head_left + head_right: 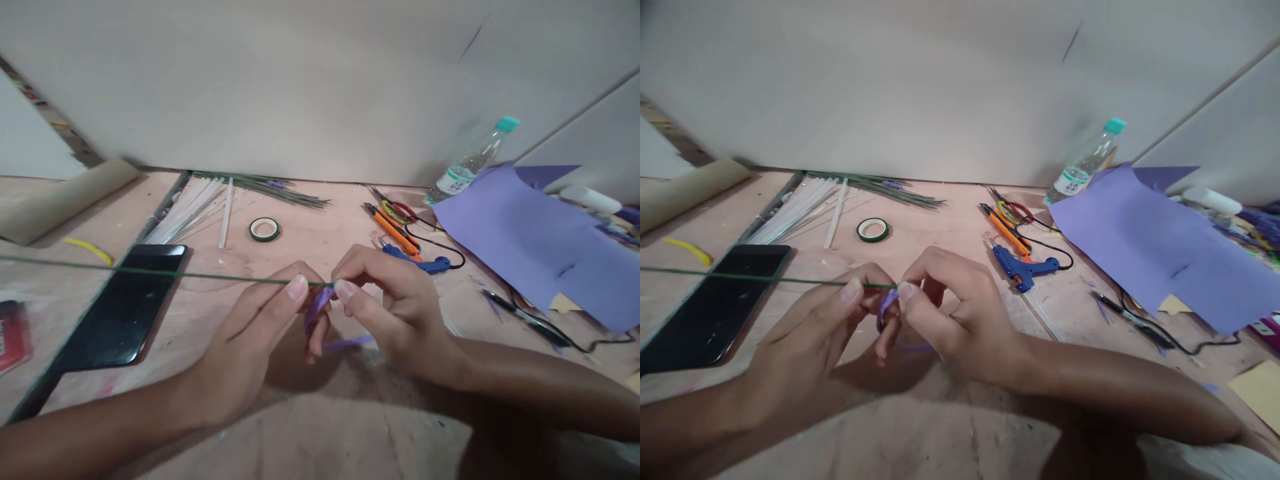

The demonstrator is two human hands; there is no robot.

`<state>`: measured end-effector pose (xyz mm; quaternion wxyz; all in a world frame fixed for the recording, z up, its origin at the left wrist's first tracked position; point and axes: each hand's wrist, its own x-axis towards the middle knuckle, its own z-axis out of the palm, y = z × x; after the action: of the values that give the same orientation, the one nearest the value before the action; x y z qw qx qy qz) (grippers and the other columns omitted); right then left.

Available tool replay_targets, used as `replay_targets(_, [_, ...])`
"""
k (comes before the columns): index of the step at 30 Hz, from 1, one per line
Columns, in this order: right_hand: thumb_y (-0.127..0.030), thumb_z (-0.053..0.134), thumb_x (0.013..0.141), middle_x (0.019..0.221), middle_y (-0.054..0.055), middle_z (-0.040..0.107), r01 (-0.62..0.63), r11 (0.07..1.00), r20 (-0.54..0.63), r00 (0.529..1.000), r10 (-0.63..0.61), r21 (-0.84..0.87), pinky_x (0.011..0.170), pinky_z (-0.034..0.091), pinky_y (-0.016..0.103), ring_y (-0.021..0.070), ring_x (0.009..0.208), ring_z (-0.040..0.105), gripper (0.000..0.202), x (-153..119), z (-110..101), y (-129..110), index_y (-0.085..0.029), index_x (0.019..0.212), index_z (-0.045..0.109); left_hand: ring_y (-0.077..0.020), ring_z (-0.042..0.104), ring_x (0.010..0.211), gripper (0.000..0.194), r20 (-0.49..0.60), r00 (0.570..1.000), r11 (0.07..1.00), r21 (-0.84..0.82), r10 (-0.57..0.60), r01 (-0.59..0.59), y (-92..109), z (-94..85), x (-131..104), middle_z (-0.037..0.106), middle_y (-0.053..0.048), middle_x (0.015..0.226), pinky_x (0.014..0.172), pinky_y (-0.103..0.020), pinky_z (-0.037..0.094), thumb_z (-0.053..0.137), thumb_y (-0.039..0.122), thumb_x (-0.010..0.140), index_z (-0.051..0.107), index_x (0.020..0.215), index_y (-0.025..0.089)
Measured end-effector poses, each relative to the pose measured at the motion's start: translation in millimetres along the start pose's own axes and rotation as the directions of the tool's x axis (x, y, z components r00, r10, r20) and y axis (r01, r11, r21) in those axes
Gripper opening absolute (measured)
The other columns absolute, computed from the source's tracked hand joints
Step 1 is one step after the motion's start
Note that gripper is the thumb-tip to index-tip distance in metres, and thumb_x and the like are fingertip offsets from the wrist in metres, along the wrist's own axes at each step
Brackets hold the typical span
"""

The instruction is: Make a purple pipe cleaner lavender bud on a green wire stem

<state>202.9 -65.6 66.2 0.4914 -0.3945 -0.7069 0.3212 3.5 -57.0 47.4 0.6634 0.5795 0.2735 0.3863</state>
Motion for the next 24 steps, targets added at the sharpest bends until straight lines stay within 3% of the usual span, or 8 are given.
replay_targets(3, [-0.016, 0.067, 0.1, 0.075, -0.001, 0.069, 0.061, 0.998, 0.039, 0.997, -0.06, -0.029, 0.064, 0.051, 0.026, 0.0115, 0.065, 0.062, 0.017, -3, -1, 2, -0.019, 0.084, 0.069, -0.0155, 0.061, 0.067, 0.056, -0.008, 0.999, 0.999, 0.005, -0.053, 0.053, 1, -1.4, -2, 0.064, 0.0, 0.07, 0.067, -0.031, 0.049, 0.051, 0.054, 0.117, 0.069, 0.078, 0.019])
replay_targets(10, [-0.009, 0.065, 0.101, 0.08, 0.003, 0.073, 0.289, 0.952, 0.102, 0.955, -0.279, -0.098, 0.067, 0.054, 0.025, 0.0127, 0.073, 0.066, 0.013, 0, -5, 4, -0.015, 0.091, 0.071, -0.0122, 0.051, 0.059, 0.06, -0.09, 0.987, 0.99, 0.026, -0.135, 0.138, 3, 1.4, -9, 0.059, 0.002, 0.065, 0.06, -0.03, 0.042, 0.051, 0.057, 0.115, 0.064, 0.071, 0.019])
replay_targets(16, [-0.008, 0.065, 0.1, 0.087, 0.008, 0.076, 0.369, 0.901, 0.203, 0.923, -0.327, -0.23, 0.071, 0.053, 0.028, 0.0152, 0.078, 0.068, 0.01, 2, -12, 6, -0.01, 0.096, 0.074, -0.0129, 0.049, 0.057, 0.055, -0.11, 0.985, 0.988, 0.067, -0.132, 0.14, 5, 3.1, -10, 0.057, 0.003, 0.061, 0.058, -0.03, 0.038, 0.051, 0.053, 0.115, 0.063, 0.073, 0.02])
replay_targets(20, [-0.016, 0.06, 0.104, 0.086, 0.009, 0.074, 0.243, 0.968, 0.225, 0.948, -0.225, -0.056, 0.073, 0.053, 0.029, 0.0157, 0.079, 0.067, 0.018, 4, -16, 5, -0.009, 0.095, 0.074, -0.0121, 0.051, 0.061, 0.053, -0.114, 0.991, 0.989, 0.115, -0.075, 0.088, 8, 3.6, -10, 0.059, 0.003, 0.066, 0.059, -0.029, 0.039, 0.051, 0.049, 0.116, 0.063, 0.074, 0.02])
replay_targets(22, [-0.021, 0.056, 0.11, 0.083, 0.004, 0.072, 0.069, 0.996, 0.283, 0.956, -0.082, 0.054, 0.071, 0.051, 0.026, 0.0127, 0.076, 0.066, 0.025, 5, -19, 2, -0.011, 0.094, 0.073, -0.0116, 0.052, 0.061, 0.049, -0.091, 0.995, 0.992, 0.117, -0.039, 0.05, 9, 4.1, -10, 0.06, 0.003, 0.067, 0.06, -0.027, 0.041, 0.052, 0.048, 0.116, 0.066, 0.078, 0.021])
replay_targets(24, [-0.025, 0.054, 0.114, 0.081, 0.001, 0.071, -0.112, 0.983, 0.375, 0.925, 0.051, 0.142, 0.07, 0.051, 0.022, 0.0104, 0.074, 0.065, 0.03, 6, -20, 0, -0.014, 0.092, 0.071, -0.0113, 0.054, 0.062, 0.046, -0.072, 0.997, 0.994, 0.113, -0.007, 0.015, 9, 4.8, -11, 0.061, 0.004, 0.069, 0.06, -0.027, 0.042, 0.052, 0.047, 0.117, 0.07, 0.083, 0.021])
